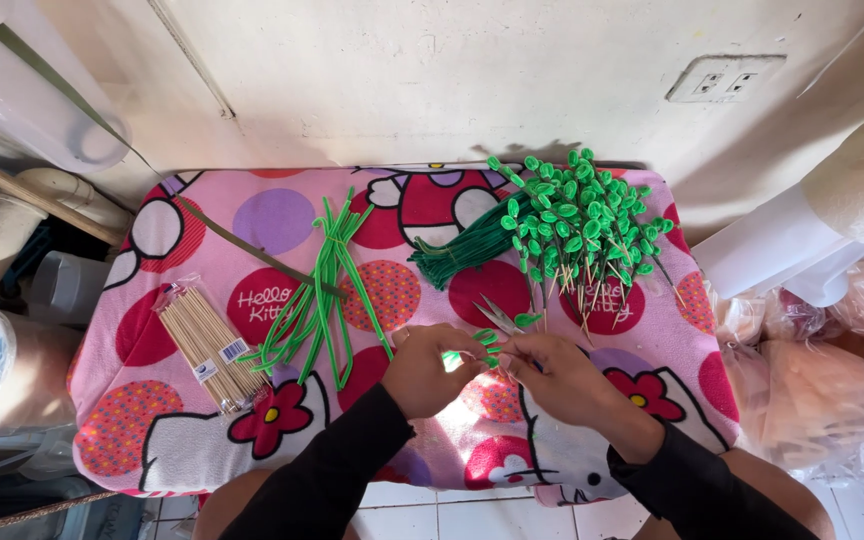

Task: Assembling artificial green leaves by attaching leaf clusters to plastic stems and trimming them with scissors.

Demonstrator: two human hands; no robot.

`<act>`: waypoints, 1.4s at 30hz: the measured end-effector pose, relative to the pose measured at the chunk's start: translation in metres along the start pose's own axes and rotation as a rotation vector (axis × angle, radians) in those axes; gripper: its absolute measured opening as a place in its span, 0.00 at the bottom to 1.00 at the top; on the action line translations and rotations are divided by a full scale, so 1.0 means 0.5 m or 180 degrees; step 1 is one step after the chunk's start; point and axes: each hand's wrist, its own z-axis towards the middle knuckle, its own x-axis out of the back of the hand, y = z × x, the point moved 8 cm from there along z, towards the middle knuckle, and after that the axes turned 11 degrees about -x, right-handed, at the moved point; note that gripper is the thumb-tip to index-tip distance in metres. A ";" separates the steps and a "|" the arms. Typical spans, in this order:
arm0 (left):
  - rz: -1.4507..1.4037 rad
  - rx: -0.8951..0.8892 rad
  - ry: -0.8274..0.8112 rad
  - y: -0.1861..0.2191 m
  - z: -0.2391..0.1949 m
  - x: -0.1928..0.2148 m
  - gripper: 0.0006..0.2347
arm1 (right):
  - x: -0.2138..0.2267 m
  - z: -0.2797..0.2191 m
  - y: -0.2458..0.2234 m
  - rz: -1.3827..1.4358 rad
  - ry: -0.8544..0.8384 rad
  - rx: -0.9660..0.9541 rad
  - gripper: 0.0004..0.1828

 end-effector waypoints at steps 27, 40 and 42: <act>0.2017 0.0554 -0.0638 -0.124 0.003 0.006 0.07 | 0.027 0.094 0.120 -0.2508 0.1845 0.1290 0.19; 0.2222 0.0346 -0.1234 -0.236 -0.013 -0.048 0.09 | -0.105 0.114 0.136 -0.2776 0.1298 0.1050 0.09; 0.2324 0.0433 -0.1320 -0.213 -0.010 -0.039 0.09 | -0.102 0.115 0.135 -0.2360 0.1202 0.1140 0.03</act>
